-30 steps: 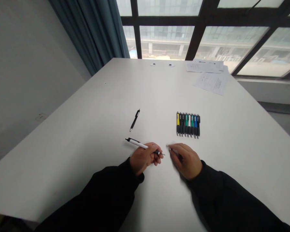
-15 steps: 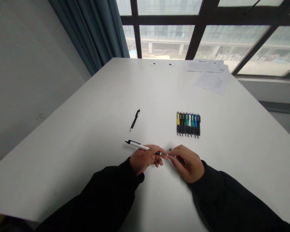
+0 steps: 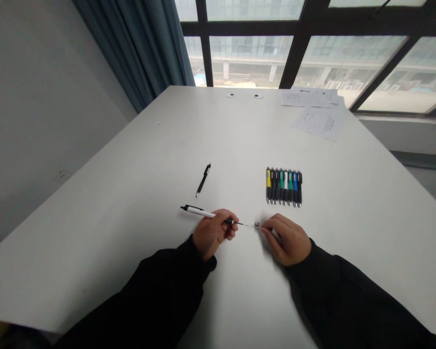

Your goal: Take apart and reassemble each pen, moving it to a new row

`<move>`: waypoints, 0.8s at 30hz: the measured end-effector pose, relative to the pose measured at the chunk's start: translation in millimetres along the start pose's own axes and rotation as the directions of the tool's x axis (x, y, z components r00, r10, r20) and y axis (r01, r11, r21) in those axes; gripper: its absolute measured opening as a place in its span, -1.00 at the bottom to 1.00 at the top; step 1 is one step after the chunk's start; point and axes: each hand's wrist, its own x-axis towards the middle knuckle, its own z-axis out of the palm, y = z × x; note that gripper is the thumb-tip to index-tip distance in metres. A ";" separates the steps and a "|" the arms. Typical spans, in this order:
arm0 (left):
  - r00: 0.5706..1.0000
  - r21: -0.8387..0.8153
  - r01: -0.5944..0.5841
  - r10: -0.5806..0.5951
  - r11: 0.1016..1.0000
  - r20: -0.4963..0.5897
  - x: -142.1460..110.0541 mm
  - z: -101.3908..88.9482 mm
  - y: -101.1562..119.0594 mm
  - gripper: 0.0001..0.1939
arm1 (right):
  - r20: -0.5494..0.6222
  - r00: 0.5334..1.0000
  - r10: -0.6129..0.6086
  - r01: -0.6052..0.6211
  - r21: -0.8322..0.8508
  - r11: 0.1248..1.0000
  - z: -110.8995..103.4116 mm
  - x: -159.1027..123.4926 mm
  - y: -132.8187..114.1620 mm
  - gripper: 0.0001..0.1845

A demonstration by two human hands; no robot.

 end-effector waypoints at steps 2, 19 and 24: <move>1.000 -0.008 0.002 -0.002 1.000 -0.016 0.5 0.0 0.0 -0.74 | 0.008 1.000 0.003 -0.002 -0.072 0.997 1.0 -1.3 5.0 -0.88; 1.000 0.012 0.014 -0.015 1.000 0.018 -0.2 -0.7 0.0 -0.74 | 0.031 0.998 0.055 -0.047 -0.224 0.974 5.6 -2.5 8.5 -0.84; 1.000 0.024 0.009 -0.010 1.000 0.018 -0.7 0.3 1.1 -0.74 | 0.046 0.997 0.054 -0.042 -0.230 0.972 5.3 -2.5 9.8 -0.86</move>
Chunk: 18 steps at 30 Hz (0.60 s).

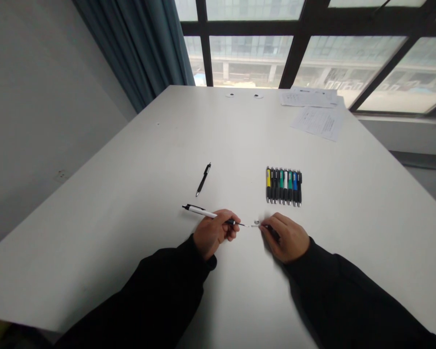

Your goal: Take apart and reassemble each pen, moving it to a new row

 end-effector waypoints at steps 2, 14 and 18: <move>1.000 0.001 0.000 0.000 1.000 0.004 -0.1 0.2 0.0 -0.75 | -0.002 1.000 0.005 -0.005 -0.006 1.000 0.1 0.0 -0.4 -0.85; 1.000 0.005 0.003 -0.003 1.000 0.011 1.0 0.1 0.1 -0.74 | 0.001 1.000 0.023 -0.023 -0.009 1.000 -2.0 1.9 -3.9 -0.83; 1.000 0.010 0.001 -0.001 1.000 0.015 1.3 -1.2 -0.8 -0.74 | -0.003 1.000 0.018 -0.018 -0.010 1.000 -2.4 1.5 -3.2 -0.84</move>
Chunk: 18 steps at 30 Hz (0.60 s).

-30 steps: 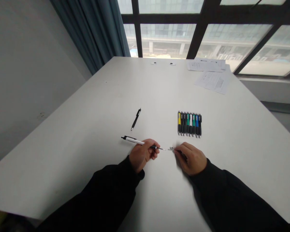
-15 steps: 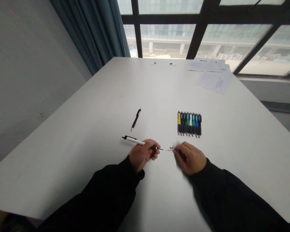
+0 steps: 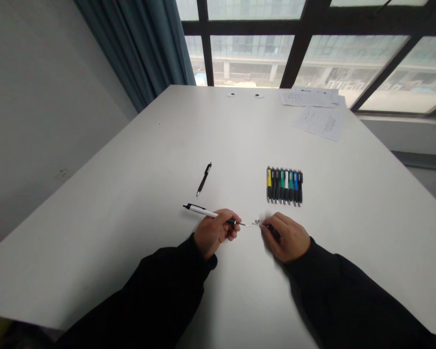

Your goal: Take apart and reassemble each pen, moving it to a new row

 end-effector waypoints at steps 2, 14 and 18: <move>1.000 -0.002 -0.005 0.005 1.000 0.010 -0.2 -0.4 -0.5 -0.73 | 0.008 1.000 -0.003 0.003 0.001 1.000 0.0 -0.4 0.5 -0.85; 0.999 0.002 -0.007 0.007 1.000 0.032 -2.7 0.7 1.1 -0.71 | -0.039 0.999 0.000 0.001 0.033 0.999 -0.4 -0.5 1.1 -0.92; 0.998 0.039 -0.006 0.003 0.999 0.066 -2.7 -0.6 -1.3 -0.68 | -0.099 0.995 -0.015 0.029 0.148 0.989 -5.2 -1.4 -4.6 -0.92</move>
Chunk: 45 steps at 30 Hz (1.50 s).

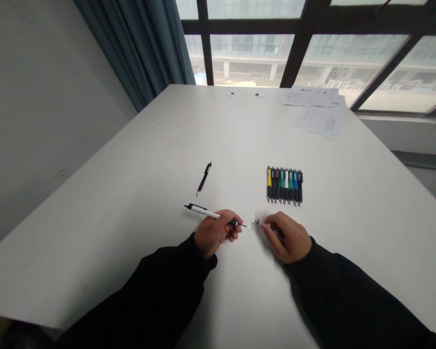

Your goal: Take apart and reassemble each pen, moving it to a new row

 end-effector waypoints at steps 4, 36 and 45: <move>0.995 0.091 -0.020 0.011 0.996 0.097 -0.7 -1.4 -2.6 -0.63 | 0.028 0.993 -0.117 0.113 0.124 0.986 -1.2 -0.5 -5.2 -0.87; 0.999 -0.549 -0.009 -0.013 0.836 -0.037 -2.6 -13.0 25.9 -0.76 | 0.207 0.978 -0.002 0.014 -0.060 0.998 -24.9 1.3 30.3 -0.88; 0.999 -0.501 -0.021 -0.002 0.865 -0.045 -2.5 -11.1 25.9 -0.75 | 0.207 0.978 -0.008 0.032 -0.112 0.993 -18.8 2.3 29.0 -0.82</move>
